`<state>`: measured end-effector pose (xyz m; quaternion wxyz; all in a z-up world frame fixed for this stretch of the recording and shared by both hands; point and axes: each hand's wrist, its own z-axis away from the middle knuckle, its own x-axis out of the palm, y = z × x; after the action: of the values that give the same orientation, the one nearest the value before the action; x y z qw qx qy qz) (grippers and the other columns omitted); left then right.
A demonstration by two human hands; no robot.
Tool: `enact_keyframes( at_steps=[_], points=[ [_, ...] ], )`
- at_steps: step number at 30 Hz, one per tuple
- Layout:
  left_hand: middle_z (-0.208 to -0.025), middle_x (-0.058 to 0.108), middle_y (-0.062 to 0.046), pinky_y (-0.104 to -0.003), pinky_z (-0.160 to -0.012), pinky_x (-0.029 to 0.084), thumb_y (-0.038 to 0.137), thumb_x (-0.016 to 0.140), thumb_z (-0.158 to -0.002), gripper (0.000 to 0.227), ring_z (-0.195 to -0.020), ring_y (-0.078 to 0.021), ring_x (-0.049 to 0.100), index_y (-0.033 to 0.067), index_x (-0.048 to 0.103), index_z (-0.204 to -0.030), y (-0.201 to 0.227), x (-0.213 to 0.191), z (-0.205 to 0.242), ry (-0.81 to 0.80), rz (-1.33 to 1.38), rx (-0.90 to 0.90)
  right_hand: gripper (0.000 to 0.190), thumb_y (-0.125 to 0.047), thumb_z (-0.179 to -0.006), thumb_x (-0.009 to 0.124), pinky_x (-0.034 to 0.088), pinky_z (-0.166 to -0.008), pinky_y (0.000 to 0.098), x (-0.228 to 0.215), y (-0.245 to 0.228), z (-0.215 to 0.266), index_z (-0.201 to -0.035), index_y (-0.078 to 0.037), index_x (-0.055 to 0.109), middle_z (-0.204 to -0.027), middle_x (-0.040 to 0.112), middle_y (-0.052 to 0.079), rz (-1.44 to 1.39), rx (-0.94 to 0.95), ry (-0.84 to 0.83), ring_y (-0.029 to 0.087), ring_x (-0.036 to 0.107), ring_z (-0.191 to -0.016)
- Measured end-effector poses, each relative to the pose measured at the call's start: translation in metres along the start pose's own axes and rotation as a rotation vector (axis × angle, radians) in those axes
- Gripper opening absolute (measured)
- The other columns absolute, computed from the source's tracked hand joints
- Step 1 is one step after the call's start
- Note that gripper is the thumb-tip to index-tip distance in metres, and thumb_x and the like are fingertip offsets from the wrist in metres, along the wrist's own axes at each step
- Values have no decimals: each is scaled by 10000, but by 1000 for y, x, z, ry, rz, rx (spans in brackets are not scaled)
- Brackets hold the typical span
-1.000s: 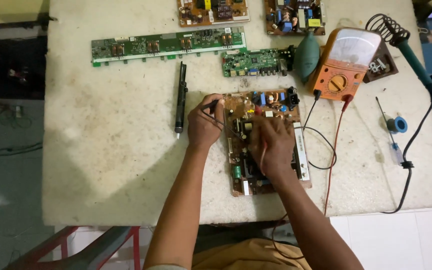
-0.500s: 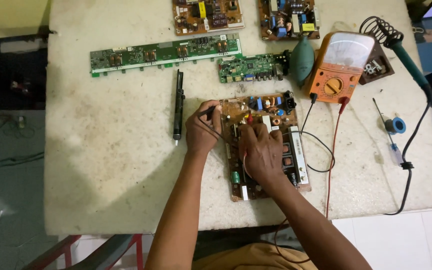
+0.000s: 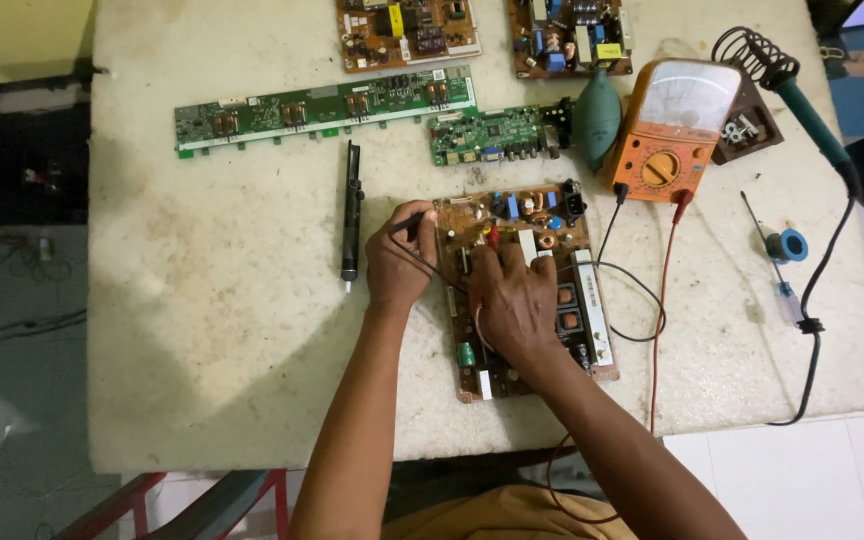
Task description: The person handles several circuit boards on a workbench, picking them up and turning them over. They then use a multimeter with probes to test specific points on a green circuit board.
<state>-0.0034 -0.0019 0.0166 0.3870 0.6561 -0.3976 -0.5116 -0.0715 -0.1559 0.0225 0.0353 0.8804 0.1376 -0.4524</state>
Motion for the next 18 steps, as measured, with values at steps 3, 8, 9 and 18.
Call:
enact_keyframes(
  at_steps=[3,8,9,18],
  points=[
    [-910,778,-200,-485,-673,659,228,637,-1031,164,-834,-356,770,112,743,-1080,-2,0,0,11,-18,22,182,-169,-831,697,435,-698,365,1,-4,-1,-1008,-183,658,-844,535,17,0,23,11,206,586,-511],
    [-908,774,-202,-494,-676,656,220,633,-1033,162,-846,-365,768,115,740,-1095,4,-4,2,5,3,28,141,-179,-828,673,418,-679,377,3,-10,0,-966,-187,644,-839,527,7,81,26,-1,179,554,-488],
    [-905,774,-203,-493,-681,657,211,631,-1034,161,-850,-367,768,115,738,-1106,6,-5,3,-3,12,25,102,-169,-840,670,406,-676,365,1,-12,-1,-940,-180,652,-836,525,4,104,38,-7,161,534,-464],
    [-898,775,-196,-476,-670,657,239,636,-1029,165,-827,-353,771,129,742,-1093,5,-4,1,0,2,6,85,-190,-898,628,404,-693,365,1,-12,0,-982,-184,639,-865,493,0,87,56,-9,193,558,-511]
  ],
)
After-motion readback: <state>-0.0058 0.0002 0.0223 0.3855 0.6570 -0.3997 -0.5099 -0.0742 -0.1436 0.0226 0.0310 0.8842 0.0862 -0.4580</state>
